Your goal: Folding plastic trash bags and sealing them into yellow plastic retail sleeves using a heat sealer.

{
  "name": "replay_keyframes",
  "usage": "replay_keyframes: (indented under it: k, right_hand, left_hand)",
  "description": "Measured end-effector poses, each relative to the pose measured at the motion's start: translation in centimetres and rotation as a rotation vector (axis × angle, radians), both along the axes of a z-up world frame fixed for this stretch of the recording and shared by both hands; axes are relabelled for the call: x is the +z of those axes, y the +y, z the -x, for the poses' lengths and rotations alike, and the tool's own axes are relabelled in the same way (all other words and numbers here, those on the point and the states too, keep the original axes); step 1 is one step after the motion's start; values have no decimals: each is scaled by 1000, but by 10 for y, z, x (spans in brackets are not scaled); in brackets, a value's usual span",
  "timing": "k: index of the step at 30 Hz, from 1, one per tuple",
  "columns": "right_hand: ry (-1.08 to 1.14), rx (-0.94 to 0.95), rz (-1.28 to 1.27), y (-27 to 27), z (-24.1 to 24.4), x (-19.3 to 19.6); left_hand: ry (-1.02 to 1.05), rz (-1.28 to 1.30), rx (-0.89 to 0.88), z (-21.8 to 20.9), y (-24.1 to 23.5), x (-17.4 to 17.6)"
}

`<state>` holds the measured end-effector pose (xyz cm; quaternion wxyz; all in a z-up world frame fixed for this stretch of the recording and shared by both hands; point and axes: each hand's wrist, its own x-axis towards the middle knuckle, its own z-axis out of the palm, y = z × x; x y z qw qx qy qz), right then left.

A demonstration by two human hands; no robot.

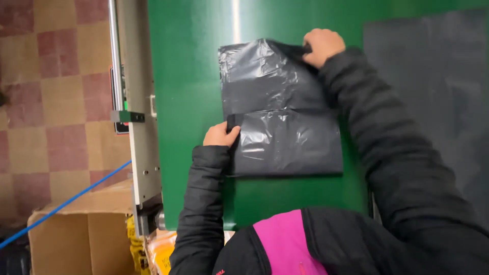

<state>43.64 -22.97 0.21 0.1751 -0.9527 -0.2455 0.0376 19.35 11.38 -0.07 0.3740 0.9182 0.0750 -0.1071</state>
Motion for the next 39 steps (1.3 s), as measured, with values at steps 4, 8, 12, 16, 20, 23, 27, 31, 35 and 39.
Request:
replay_keyframes:
  k: [4, 8, 12, 16, 20, 23, 27, 31, 35, 39]
  right_hand:
    - [-147, 105, -263, -2, 152, 108]
    - [-304, 131, -358, -13, 271, 94]
    - [-232, 148, -101, -16, 322, 68]
    - [-125, 120, -160, 13, 304, 93]
    - [-121, -27, -363, 91, 269, 29]
    - [-174, -61, -343, 97, 250, -14]
    - [65, -207, 34, 77, 264, 82]
    - [-323, -272, 130, 40, 260, 55]
    - [43, -5, -74, 85, 348, 57]
    - [87, 254, -373, 61, 432, -16]
  left_hand:
    - [44, -70, 27, 5, 1, -3]
    - [-121, -129, -70, 3, 24, -47]
    - [-138, 61, 66, 0, 44, -64]
    - [-356, -222, 165, -3, 1, 48]
    - [-370, -518, -338, 16, -102, 23]
    - [-668, -544, -427, 26, -99, -33]
    - [-311, -366, -498, 78, -29, 19]
    - [-534, -260, -632, 82, 19, 10]
    - [-325, -532, -883, 113, 14, -10]
    - [38, -182, -1147, 126, -51, 98]
